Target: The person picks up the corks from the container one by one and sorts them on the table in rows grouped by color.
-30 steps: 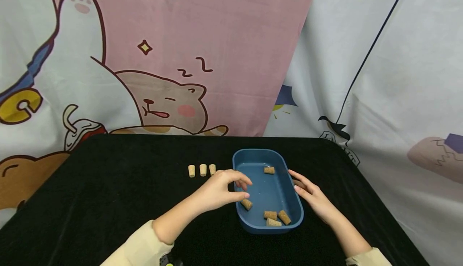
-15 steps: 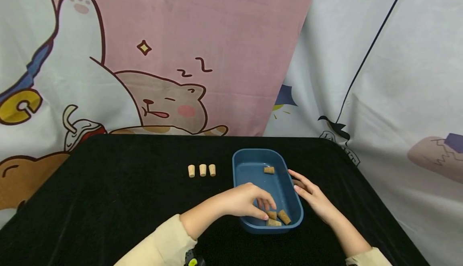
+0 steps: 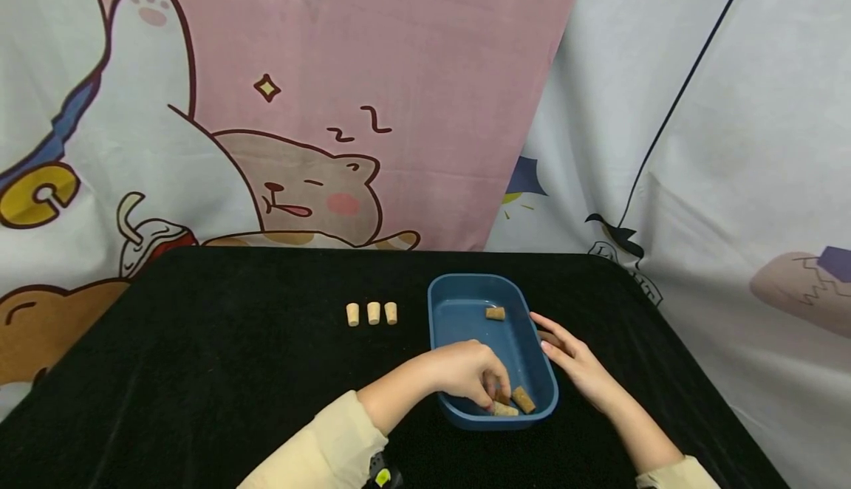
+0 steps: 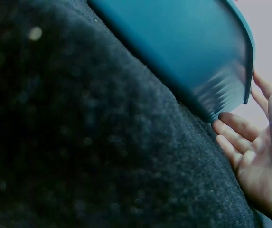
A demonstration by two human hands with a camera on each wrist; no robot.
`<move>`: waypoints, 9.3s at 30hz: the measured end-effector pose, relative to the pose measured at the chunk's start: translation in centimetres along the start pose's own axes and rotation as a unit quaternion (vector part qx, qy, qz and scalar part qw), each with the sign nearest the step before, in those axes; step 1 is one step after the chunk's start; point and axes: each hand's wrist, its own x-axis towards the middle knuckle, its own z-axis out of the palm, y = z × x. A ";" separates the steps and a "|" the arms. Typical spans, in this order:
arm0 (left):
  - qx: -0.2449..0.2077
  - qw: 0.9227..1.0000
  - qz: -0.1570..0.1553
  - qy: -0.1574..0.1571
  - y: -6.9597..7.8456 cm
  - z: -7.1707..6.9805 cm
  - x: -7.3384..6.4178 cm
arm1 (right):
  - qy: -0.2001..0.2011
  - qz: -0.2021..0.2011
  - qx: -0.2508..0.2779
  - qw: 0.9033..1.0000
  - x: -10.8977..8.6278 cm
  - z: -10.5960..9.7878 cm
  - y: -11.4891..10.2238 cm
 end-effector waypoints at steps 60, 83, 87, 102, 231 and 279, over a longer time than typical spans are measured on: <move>-0.018 0.990 0.055 0.132 -0.4 -0.2 -0.1 | 0.004 -0.003 -0.020 1.000 0.1 0.0 0.0; -0.049 0.969 0.049 0.239 0.6 -5.0 -4.7 | 0.012 -0.005 -0.012 1.000 -0.1 0.1 0.0; -0.058 0.963 0.049 0.258 0.4 -5.9 -5.7 | 0.010 -0.009 -0.012 1.000 -0.1 0.0 0.0; -0.080 0.942 0.029 0.324 -0.3 -8.8 -9.7 | 0.016 0.000 -0.027 1.000 0.1 0.1 -0.1; -0.022 0.946 -0.091 0.309 -5.1 -8.7 -11.0 | 0.024 0.021 -0.017 0.999 0.0 0.2 -0.1; -0.004 0.995 -0.063 -0.079 -2.5 -2.5 4.0 | 0.001 -0.007 -0.010 1.000 -0.1 0.0 -0.1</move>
